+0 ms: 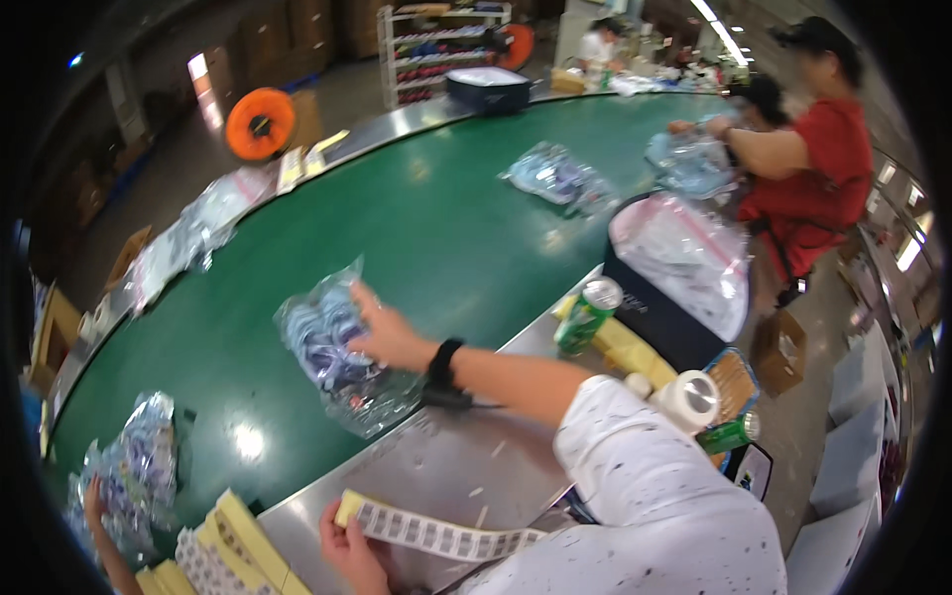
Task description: The person stands at a green conveyor belt in a warehouse, applying barcode labels to plastic bags containing shoes. They peel individual labels from a sheet and stick them onto the packaging as the items move along the line. Other workers are visible in the background performing similar tasks.
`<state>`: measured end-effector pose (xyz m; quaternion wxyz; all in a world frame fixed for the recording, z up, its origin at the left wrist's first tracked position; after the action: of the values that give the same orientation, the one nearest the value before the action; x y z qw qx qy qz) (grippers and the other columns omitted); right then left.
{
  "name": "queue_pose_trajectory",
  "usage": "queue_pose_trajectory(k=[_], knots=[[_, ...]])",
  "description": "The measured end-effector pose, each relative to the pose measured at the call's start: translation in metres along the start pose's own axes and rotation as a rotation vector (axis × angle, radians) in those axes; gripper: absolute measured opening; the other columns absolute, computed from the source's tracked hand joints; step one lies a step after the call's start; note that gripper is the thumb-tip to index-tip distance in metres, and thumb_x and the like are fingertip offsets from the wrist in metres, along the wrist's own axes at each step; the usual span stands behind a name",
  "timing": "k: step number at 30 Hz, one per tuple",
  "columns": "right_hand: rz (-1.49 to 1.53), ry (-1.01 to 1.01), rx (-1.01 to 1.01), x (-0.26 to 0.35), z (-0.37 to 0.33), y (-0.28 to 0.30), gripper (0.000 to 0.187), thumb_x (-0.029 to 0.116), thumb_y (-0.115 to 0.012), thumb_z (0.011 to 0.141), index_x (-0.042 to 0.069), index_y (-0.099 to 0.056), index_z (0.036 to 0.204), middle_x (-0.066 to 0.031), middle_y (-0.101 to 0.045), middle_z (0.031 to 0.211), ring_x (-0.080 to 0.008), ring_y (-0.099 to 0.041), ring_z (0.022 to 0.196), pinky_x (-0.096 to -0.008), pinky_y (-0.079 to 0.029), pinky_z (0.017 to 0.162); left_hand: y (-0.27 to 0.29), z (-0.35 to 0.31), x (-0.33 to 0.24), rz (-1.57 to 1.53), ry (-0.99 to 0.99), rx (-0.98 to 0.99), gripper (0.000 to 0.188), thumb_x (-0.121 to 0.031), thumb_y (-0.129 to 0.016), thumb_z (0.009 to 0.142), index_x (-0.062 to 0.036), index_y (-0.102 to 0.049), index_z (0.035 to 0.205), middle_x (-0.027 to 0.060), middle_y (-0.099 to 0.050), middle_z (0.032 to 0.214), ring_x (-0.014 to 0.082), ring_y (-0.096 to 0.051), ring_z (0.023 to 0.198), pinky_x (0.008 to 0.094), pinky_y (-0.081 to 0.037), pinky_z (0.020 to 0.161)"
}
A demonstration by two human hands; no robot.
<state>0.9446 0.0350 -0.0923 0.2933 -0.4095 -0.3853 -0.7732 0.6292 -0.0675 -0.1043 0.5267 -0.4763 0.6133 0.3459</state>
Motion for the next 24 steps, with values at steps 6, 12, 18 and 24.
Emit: queue_pose_trajectory(k=[6, 12, 18, 24], knots=[[-0.005, -0.156, -0.231, 0.001, 0.060, 0.057, 0.086, 0.020, -0.073, 0.071, 0.004, -0.024, 0.140, -0.0177, -0.052, 0.109, -0.0255, -0.055, 0.093, -0.0369, -0.045, 0.084, -0.004, 0.002, 0.007, 0.033, -0.090, -0.004, 0.029, 0.000, -0.051, 0.088, 0.0030, -0.050, 0.116, 0.0121, -0.061, 0.100, 0.0137, -0.060, 0.087, 0.0242, -0.047, 0.077], [-0.453, -0.189, -0.093, -0.037, 0.092, 0.004, 0.093, 0.031, -0.075, 0.068, 0.005, -0.022, 0.140, -0.0177, -0.057, 0.095, -0.0302, -0.057, 0.083, -0.0390, -0.046, 0.080, 0.002, 0.002, 0.007, 0.049, -0.115, -0.049, 0.028, -0.002, -0.052, 0.088, 0.0035, -0.051, 0.115, 0.0117, -0.062, 0.097, 0.0131, -0.060, 0.084, 0.0245, -0.048, 0.075], [0.381, -0.478, -0.220, -0.122, 0.077, 0.024, 0.076, 0.000, -0.065, 0.071, 0.005, -0.029, 0.137, -0.0132, -0.061, 0.085, -0.0221, -0.062, 0.073, -0.0344, -0.051, 0.062, 0.000, 0.003, 0.011, 0.056, -0.083, -0.048, 0.029, -0.001, -0.052, 0.087, 0.0041, -0.050, 0.116, 0.0112, -0.061, 0.098, 0.0138, -0.060, 0.086, 0.0248, -0.047, 0.077], [0.465, -0.592, -0.128, -0.111, 0.071, 0.045, 0.077, 0.000, -0.065, 0.073, 0.006, -0.027, 0.140, -0.0052, -0.055, 0.076, -0.0137, -0.055, 0.066, -0.0295, -0.049, 0.056, -0.002, 0.003, 0.014, 0.002, -0.091, -0.038, 0.030, 0.000, -0.052, 0.087, 0.0048, -0.049, 0.116, 0.0129, -0.059, 0.103, 0.0158, -0.059, 0.090, 0.0262, -0.047, 0.080]])
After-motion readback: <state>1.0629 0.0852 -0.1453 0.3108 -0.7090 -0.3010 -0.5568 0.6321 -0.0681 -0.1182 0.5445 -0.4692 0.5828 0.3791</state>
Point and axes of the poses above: each hand's wrist, its own z-axis towards the middle knuckle, its own y-axis out of the back of the hand, x = y × z, the point moved 7 cm from there along z, towards the middle knuckle
